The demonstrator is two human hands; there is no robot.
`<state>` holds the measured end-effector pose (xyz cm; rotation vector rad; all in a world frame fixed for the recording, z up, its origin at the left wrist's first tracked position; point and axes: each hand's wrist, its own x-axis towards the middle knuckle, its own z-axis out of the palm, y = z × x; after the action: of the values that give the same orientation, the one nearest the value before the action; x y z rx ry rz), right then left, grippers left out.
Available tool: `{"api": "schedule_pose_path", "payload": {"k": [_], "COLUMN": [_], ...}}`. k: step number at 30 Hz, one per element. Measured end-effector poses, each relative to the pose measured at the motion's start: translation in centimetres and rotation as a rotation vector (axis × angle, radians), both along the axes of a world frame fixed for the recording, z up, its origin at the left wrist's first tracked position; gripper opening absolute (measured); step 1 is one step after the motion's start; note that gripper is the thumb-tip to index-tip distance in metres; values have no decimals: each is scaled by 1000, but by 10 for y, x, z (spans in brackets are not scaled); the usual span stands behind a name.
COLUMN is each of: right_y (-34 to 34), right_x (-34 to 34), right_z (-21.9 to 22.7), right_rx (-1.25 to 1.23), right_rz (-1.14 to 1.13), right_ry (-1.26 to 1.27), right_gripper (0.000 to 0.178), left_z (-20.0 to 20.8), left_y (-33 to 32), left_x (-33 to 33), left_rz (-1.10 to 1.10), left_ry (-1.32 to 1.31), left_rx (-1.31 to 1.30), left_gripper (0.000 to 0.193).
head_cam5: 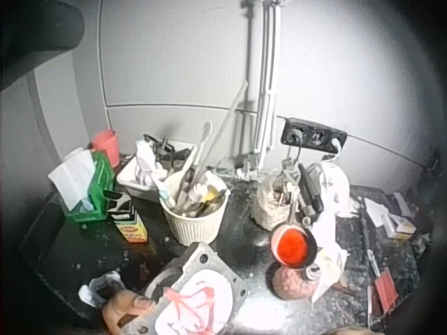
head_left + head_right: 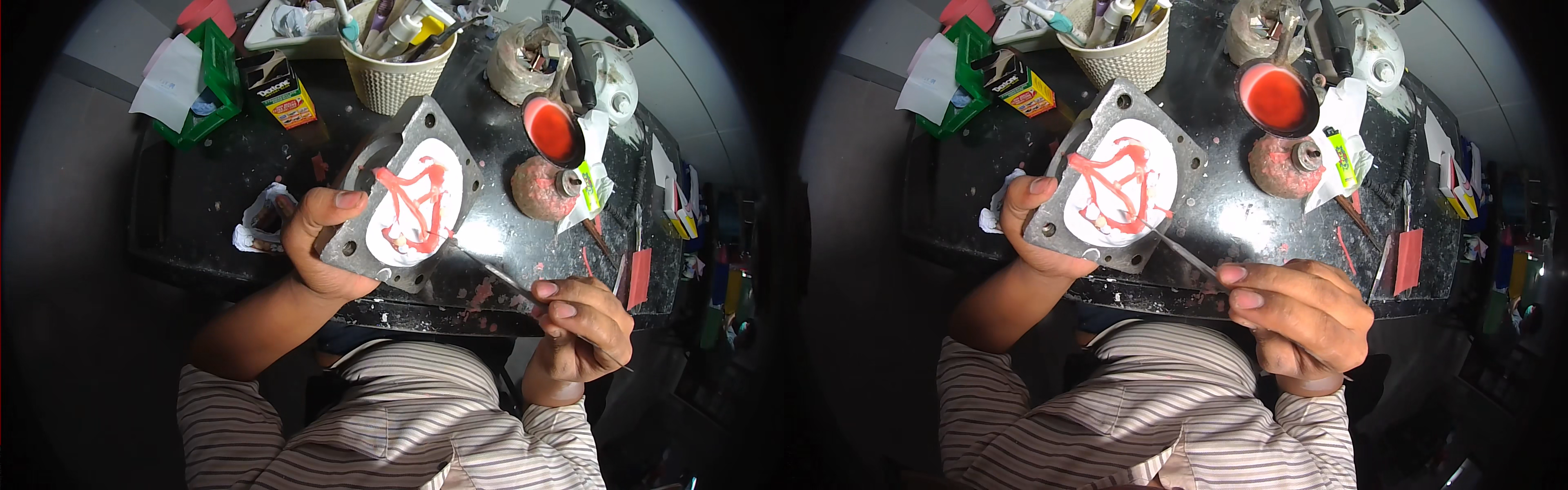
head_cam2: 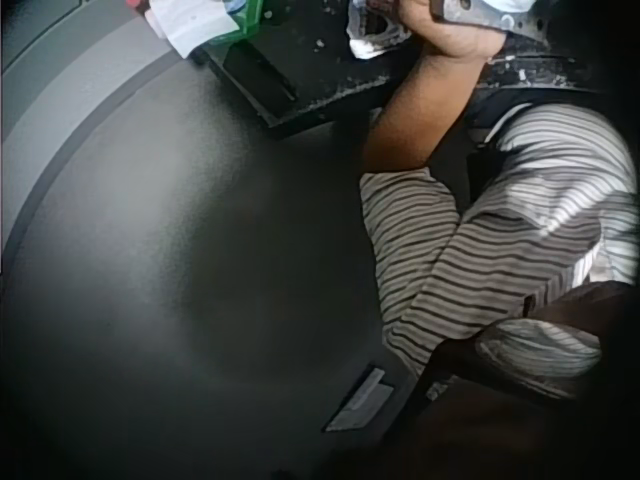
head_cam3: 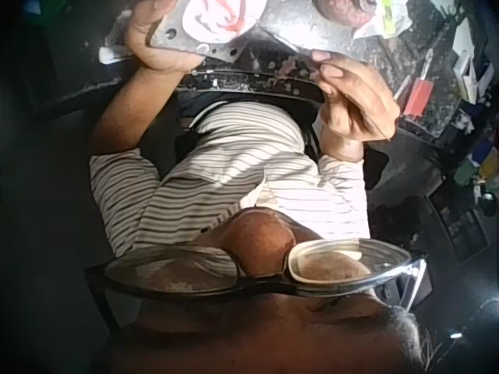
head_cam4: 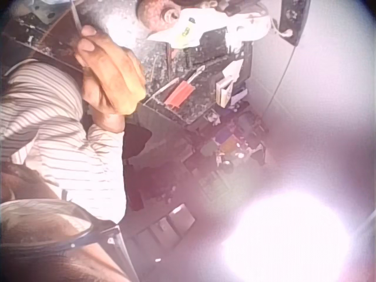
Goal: The person places a strip of pink wax around the periphery of a dental model mounted in a metal flask, then uses a metal tool to smooth the wax and spread additional molten red wax from a small container onto the base of the denture.
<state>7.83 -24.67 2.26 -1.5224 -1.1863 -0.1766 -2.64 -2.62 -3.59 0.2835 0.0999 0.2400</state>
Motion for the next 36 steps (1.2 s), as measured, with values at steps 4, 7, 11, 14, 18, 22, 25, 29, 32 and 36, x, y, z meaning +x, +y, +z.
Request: {"api": "schedule_pose_path", "payload": {"k": [4, 7, 11, 14, 18, 22, 25, 29, 32, 36], "right_y": [-9, -17, -13, -8, -8, -5, -17, -22, -10, -8], "right_x": [14, 34, 50, 49, 50, 50, 47, 27, 4, -6], "right_z": [-10, -6, -6, -9, -8, -9, -10, -18, -14, -9], "right_rx": [272, 353, 288, 277, 278, 274, 312, 321, 259, 85], "right_rz": [-100, -464, -622, -596, -569, -589, -452, -214, -163, -119], "right_ry": [17, 134, 136, 145, 163, 196, 210, 275, 318, 271], "right_gripper": [15, 18, 16, 16, 17, 17, 21, 22, 19, 18], "left_z": [1, 3, 3, 2, 2, 1, 0, 1, 1, -2], "left_y": [1, -1, -1, 0, 0, -1, 0, 0, 1, 1], "left_x": [1, 2, 1, 1, 2, 1, 2, 4, 3, 1], "left_rz": [-19, -14, 3, 1, -16, -23, -9, -22, -49, -24], "left_ry": [-70, -9, 15, 40, 4, 34, 33, 7, -35, -43], "left_rx": [-51, -2, -16, -2, -15, -10, -7, -20, -11, -38], "left_gripper": [56, 55, 55, 55, 55, 55, 56, 56, 55, 55]}}
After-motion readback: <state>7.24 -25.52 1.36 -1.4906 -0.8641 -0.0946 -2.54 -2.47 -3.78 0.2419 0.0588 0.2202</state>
